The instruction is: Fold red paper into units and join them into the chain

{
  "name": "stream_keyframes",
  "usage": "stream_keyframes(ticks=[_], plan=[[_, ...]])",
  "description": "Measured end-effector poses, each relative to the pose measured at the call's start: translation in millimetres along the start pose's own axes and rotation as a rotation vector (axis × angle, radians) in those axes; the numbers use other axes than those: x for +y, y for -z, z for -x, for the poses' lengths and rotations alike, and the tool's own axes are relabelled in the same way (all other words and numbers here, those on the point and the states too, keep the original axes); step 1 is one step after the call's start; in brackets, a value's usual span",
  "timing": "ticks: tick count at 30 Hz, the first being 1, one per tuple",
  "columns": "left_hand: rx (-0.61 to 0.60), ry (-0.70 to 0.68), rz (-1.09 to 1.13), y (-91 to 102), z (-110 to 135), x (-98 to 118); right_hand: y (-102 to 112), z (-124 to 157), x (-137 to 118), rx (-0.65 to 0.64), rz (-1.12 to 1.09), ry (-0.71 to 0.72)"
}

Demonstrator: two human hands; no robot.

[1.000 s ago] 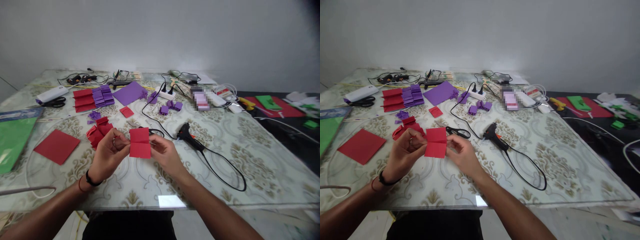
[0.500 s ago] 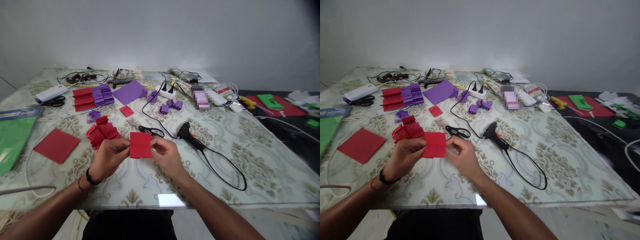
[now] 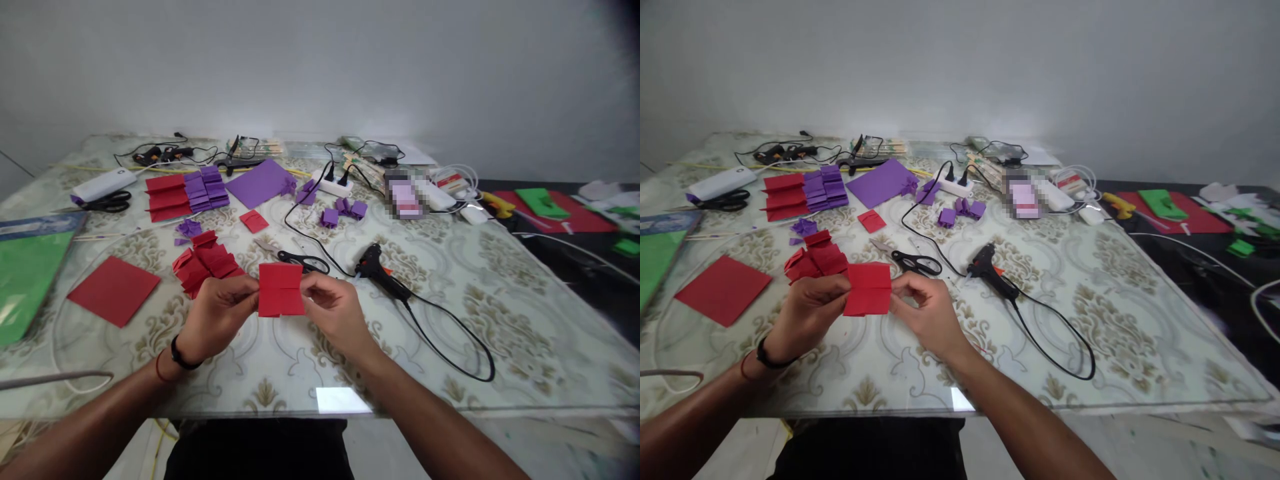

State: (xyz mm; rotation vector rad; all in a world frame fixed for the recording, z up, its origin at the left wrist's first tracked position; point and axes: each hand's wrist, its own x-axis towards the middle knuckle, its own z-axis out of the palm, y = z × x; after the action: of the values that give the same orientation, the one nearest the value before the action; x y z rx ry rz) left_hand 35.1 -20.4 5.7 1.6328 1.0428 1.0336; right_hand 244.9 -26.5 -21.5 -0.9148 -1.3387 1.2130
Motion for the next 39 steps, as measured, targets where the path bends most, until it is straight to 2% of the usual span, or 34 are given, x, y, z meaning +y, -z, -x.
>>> stream_keyframes(ticks=[6,16,24,31,39], plan=[[0.02,0.048,0.069,-0.2,-0.2,-3.5,-0.2,-1.3,-3.1,0.025,0.026,0.072],[0.04,0.044,0.089,-1.1,1.8,-2.3,-2.7,1.0,-5.1,0.048,0.047,0.04],[-0.126,0.145,0.234,-5.8,-4.1,2.3,-1.5,-1.3,-4.5,-0.007,0.119,-0.017],[-0.02,0.168,0.24,-8.3,-1.9,2.2,-6.7,-0.2,-2.9,-0.031,0.109,-0.043],[-0.006,0.19,0.318,-9.2,-0.6,-3.0,-6.9,0.4,-7.5,-0.029,0.032,-0.042]])
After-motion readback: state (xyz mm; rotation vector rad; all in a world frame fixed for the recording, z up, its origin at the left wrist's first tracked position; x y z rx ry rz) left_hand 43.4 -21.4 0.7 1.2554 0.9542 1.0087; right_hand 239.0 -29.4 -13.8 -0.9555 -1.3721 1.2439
